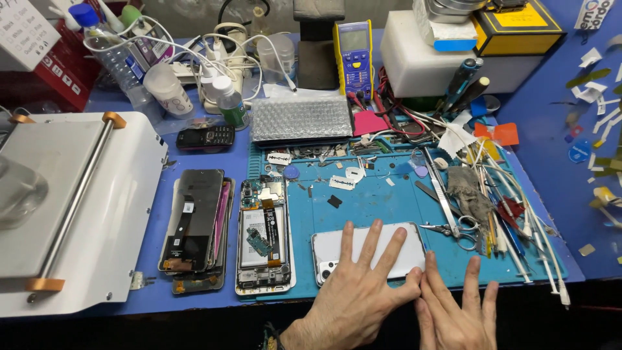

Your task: The person uses a metal prying tool to work along the edges of a white smartphone's back panel. They then apply several strips of white tape across the front and back of the device to secure the casing.

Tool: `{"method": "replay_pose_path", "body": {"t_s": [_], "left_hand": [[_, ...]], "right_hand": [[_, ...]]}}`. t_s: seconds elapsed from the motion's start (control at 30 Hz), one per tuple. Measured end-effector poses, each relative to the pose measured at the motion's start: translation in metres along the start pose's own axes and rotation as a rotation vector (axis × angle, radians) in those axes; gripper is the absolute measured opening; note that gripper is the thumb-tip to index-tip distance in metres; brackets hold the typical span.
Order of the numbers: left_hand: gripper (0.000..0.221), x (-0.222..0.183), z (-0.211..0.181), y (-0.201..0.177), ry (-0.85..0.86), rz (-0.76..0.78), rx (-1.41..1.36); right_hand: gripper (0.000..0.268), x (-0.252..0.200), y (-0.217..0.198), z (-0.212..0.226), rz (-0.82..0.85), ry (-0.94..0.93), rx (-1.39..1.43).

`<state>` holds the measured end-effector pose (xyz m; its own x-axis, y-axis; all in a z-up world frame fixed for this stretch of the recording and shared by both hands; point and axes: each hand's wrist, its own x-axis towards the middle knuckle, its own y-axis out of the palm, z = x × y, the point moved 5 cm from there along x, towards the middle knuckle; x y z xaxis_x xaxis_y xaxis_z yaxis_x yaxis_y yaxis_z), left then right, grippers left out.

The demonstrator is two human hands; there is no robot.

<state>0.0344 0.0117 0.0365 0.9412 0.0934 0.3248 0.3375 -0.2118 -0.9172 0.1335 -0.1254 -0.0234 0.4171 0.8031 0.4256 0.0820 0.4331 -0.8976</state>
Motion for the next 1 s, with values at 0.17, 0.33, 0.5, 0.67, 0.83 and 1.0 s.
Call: {"method": "replay_pose_path", "body": {"t_s": [0.17,0.33,0.5,0.67,0.83,1.0], "left_hand": [[0.059,-0.001,0.0,0.001,0.013,0.011,-0.003],[0.055,-0.002,0.0,-0.005,-0.007,-0.031,-0.037],[0.054,-0.003,0.002,-0.006,-0.004,-0.025,-0.009],[0.051,-0.007,0.002,-0.005,-0.022,-0.06,0.011],[0.053,-0.008,0.002,-0.009,-0.016,-0.076,-0.027],[0.052,-0.008,0.003,-0.006,-0.012,-0.058,0.014]], "right_hand": [[0.044,-0.003,0.004,0.007,0.02,0.229,0.227],[0.051,0.009,-0.004,0.014,0.026,0.22,0.255],[0.052,0.015,-0.008,0.018,0.036,0.252,0.33],[0.047,0.007,-0.012,0.028,0.02,0.255,0.298],[0.048,0.009,-0.012,0.028,0.019,0.285,0.29],[0.048,0.01,-0.002,0.015,0.046,0.297,0.265]]}}
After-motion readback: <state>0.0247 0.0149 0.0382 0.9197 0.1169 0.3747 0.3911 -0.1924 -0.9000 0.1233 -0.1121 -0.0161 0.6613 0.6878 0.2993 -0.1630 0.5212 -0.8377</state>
